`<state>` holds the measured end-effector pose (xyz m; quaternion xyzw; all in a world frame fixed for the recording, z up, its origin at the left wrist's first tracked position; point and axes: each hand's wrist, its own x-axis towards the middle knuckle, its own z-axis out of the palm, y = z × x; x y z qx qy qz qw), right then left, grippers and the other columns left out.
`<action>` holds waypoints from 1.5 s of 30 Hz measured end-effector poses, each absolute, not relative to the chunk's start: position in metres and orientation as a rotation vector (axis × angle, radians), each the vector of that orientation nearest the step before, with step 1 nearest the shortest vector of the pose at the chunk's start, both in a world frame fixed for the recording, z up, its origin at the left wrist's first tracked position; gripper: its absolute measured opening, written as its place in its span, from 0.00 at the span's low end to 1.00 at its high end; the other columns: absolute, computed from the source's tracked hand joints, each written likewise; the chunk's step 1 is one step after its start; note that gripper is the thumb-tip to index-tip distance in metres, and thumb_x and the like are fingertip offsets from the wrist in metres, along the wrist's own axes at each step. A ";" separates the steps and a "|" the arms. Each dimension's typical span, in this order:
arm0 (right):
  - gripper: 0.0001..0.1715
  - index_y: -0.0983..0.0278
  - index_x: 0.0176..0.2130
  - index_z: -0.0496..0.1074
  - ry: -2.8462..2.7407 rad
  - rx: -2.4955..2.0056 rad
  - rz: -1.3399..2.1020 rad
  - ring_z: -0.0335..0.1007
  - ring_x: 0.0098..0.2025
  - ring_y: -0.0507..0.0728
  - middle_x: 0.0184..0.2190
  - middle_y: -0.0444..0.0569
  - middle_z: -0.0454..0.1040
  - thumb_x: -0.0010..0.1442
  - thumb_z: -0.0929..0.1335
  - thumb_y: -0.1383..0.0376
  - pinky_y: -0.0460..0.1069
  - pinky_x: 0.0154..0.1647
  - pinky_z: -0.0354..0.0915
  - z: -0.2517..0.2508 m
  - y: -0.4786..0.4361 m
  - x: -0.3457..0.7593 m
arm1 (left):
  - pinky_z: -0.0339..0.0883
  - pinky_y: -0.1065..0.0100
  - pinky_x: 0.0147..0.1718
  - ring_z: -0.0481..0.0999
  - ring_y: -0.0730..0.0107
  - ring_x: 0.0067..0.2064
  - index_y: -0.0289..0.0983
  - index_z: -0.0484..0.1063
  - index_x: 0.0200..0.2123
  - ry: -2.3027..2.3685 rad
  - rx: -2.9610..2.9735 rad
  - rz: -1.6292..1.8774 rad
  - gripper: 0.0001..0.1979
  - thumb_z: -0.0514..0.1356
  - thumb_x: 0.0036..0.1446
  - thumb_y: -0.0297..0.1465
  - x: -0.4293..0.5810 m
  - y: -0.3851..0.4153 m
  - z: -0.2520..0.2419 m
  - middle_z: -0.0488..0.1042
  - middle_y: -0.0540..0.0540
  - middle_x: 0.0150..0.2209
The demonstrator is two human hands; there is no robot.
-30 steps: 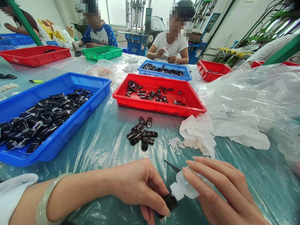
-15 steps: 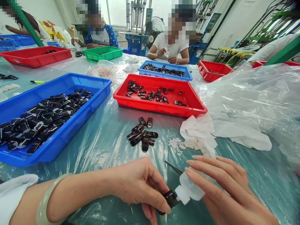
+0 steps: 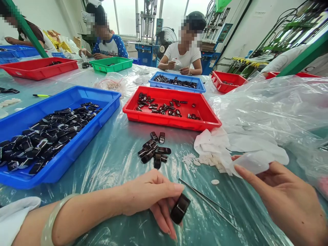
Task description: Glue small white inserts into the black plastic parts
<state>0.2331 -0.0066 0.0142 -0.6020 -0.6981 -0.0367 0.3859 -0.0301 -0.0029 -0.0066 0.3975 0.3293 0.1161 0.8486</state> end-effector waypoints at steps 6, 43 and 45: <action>0.08 0.67 0.30 0.74 -1.678 -1.640 0.211 0.77 0.29 0.57 0.27 0.49 0.80 0.59 0.65 0.70 0.39 0.24 0.71 0.010 0.007 0.251 | 0.68 0.77 0.19 0.76 0.72 0.22 0.28 0.75 0.25 0.686 0.819 0.271 0.26 0.55 0.52 0.48 -0.031 -0.002 -0.008 0.75 0.41 0.24; 0.19 0.62 0.50 0.68 -2.361 -1.086 -0.344 0.68 0.48 0.65 0.42 0.55 0.74 0.64 0.56 0.69 0.63 0.48 0.52 0.008 -0.054 0.191 | 0.68 0.81 0.20 0.72 0.80 0.19 0.31 0.78 0.29 0.643 0.835 0.140 0.08 0.66 0.41 0.27 -0.032 -0.005 -0.011 0.72 0.54 0.18; 0.20 0.64 0.51 0.68 -2.387 -1.067 -0.347 0.66 0.49 0.66 0.43 0.59 0.72 0.65 0.55 0.68 0.65 0.47 0.52 0.009 -0.055 0.189 | 0.68 0.81 0.20 0.72 0.80 0.19 0.31 0.78 0.29 0.645 0.831 0.137 0.08 0.66 0.41 0.27 -0.031 -0.005 -0.011 0.72 0.54 0.18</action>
